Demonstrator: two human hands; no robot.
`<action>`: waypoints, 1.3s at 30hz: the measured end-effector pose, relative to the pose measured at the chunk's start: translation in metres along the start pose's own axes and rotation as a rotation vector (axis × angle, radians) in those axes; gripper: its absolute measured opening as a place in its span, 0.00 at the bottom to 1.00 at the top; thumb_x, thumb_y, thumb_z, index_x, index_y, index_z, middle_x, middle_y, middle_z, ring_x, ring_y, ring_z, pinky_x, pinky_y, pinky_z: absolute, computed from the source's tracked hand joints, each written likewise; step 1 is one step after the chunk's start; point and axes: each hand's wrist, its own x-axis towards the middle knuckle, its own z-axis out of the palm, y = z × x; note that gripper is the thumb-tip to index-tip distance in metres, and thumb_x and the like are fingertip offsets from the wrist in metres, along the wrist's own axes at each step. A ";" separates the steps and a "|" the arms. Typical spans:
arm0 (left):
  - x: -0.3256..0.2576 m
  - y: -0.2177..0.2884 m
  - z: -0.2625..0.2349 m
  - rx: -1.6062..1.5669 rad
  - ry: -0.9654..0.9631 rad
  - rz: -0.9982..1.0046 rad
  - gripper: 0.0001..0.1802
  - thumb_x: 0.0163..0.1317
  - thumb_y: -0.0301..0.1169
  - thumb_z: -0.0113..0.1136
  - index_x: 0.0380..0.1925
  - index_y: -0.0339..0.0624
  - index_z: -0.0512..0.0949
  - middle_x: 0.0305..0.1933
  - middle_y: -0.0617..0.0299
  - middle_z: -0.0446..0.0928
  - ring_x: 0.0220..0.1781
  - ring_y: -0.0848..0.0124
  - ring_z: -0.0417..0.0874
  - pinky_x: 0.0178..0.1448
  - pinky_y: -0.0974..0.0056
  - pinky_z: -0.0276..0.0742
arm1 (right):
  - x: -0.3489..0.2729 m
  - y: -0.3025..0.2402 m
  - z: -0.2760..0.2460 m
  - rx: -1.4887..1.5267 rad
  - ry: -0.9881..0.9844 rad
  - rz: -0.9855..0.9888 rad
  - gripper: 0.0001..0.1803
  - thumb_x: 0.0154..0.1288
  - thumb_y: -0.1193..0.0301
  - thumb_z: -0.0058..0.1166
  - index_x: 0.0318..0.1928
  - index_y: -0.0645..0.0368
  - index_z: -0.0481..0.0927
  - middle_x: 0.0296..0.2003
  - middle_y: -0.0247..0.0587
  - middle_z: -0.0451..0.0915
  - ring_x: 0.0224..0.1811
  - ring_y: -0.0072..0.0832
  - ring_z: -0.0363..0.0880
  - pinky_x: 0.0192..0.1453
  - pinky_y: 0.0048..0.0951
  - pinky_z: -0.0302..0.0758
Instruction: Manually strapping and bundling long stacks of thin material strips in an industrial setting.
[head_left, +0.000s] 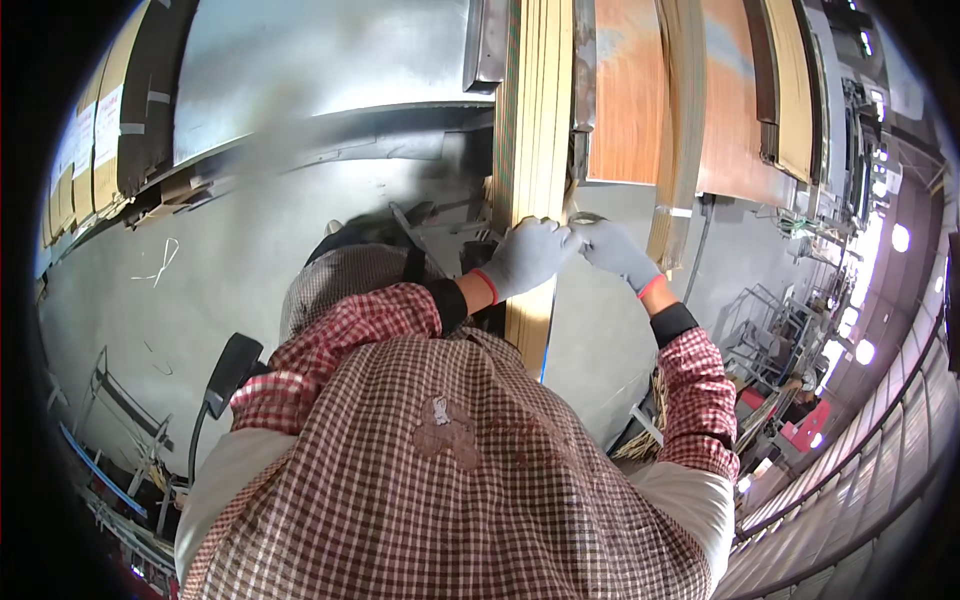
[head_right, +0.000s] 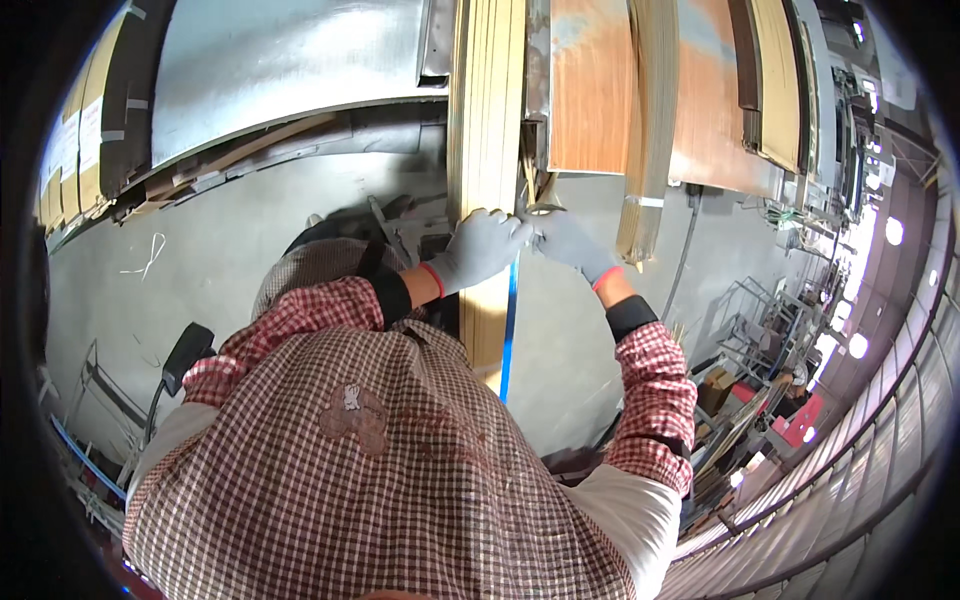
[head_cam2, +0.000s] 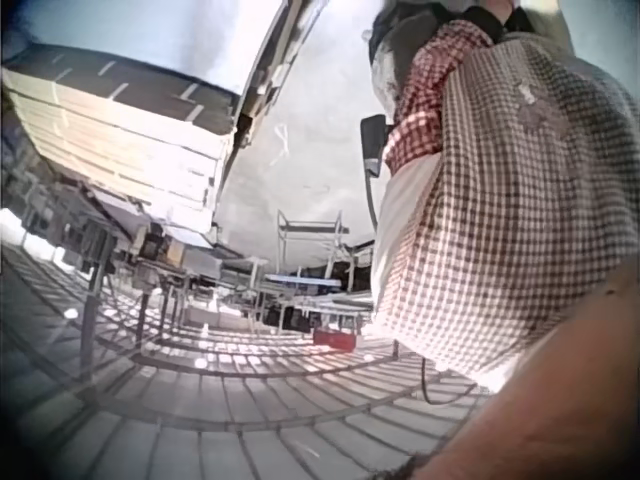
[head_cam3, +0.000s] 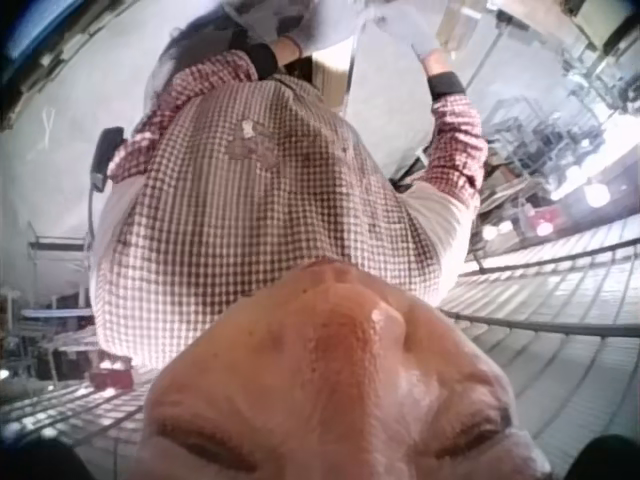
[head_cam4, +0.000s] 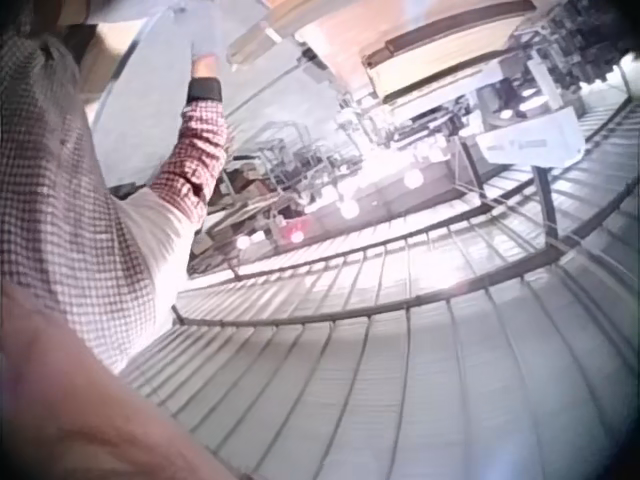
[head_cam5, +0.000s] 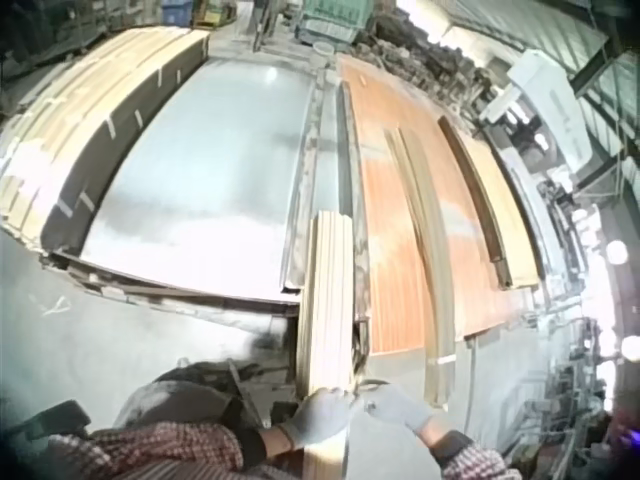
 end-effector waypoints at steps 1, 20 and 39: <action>0.001 -0.004 -0.006 0.032 0.019 0.092 0.07 0.56 0.32 0.56 0.35 0.49 0.80 0.26 0.68 0.75 0.29 0.70 0.77 0.32 0.65 0.70 | 0.006 0.004 0.002 -0.002 -0.003 -0.007 0.13 0.61 0.69 0.54 0.46 0.59 0.73 0.33 0.57 0.80 0.39 0.52 0.79 0.40 0.47 0.75; 0.005 -0.077 -0.058 -0.425 0.298 -0.211 0.11 0.53 0.37 0.64 0.27 0.42 0.79 0.28 0.57 0.78 0.29 0.60 0.79 0.37 0.55 0.74 | 0.086 0.004 -0.019 -0.289 -0.441 0.485 0.15 0.60 0.70 0.48 0.41 0.65 0.83 0.41 0.49 0.85 0.44 0.42 0.85 0.40 0.40 0.80; -0.036 -0.033 -0.026 -0.735 -0.283 -0.665 0.36 0.55 0.49 0.70 0.59 0.40 0.71 0.56 0.47 0.75 0.53 0.56 0.81 0.57 0.54 0.77 | 0.032 -0.020 0.065 -0.303 0.143 0.300 0.08 0.51 0.77 0.52 0.33 0.60 0.81 0.27 0.49 0.82 0.32 0.47 0.81 0.35 0.42 0.77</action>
